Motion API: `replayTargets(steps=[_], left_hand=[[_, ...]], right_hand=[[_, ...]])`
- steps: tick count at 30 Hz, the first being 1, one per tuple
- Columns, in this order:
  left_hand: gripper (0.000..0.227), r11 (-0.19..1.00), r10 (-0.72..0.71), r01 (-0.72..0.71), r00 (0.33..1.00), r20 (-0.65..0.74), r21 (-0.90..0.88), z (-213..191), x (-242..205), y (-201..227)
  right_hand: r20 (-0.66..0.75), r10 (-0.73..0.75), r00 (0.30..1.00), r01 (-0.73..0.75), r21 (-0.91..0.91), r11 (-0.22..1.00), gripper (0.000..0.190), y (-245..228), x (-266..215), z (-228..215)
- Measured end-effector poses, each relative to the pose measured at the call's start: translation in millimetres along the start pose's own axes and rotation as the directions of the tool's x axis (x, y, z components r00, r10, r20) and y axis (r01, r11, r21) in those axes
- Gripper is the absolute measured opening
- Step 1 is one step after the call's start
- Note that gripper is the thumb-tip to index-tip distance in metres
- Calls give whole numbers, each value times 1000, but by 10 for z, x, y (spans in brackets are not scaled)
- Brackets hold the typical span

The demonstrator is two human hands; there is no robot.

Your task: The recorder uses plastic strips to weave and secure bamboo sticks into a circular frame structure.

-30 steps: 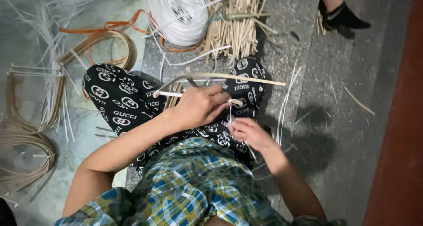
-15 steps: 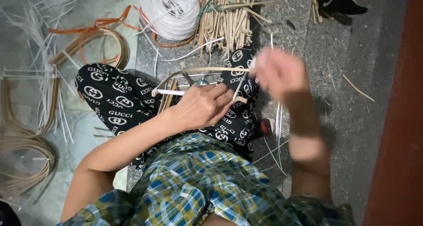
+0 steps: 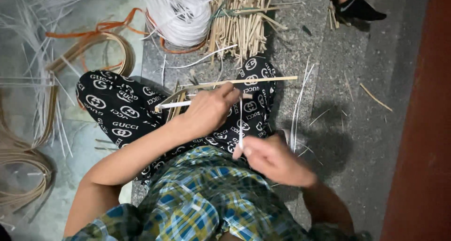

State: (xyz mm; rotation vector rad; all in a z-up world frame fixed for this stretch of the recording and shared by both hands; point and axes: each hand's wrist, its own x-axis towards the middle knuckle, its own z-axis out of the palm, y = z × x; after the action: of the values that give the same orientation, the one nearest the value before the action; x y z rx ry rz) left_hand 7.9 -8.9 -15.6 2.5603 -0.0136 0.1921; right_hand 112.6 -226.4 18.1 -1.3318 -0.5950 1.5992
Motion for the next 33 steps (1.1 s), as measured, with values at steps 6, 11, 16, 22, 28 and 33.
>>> replayTargets(steps=[6,11,16,22,28,33], left_hand=[[18,996,78,-80,994,-73,-27,18,-126,182],[18,988,43,-69,981,-190,-135,-203,-130,120],[22,981,-49,28,993,-104,-194,-147,-111,145],[17,941,-179,164,984,-24,-297,-200,5,191],[20,946,-172,149,983,-57,-288,-75,-36,102],[32,991,-41,39,999,-12,-128,1,-79,199]], right_hand=[[-199,-706,680,515,-555,653,35,-408,641,-912],[-415,221,883,-36,409,912,14,753,942,-926],[-111,88,990,-67,178,982,15,1555,469,-777],[-262,-350,899,278,-274,921,25,274,376,-232],[-334,-380,862,62,-675,735,22,125,320,13],[-89,-627,774,300,-820,487,15,-301,83,14]])
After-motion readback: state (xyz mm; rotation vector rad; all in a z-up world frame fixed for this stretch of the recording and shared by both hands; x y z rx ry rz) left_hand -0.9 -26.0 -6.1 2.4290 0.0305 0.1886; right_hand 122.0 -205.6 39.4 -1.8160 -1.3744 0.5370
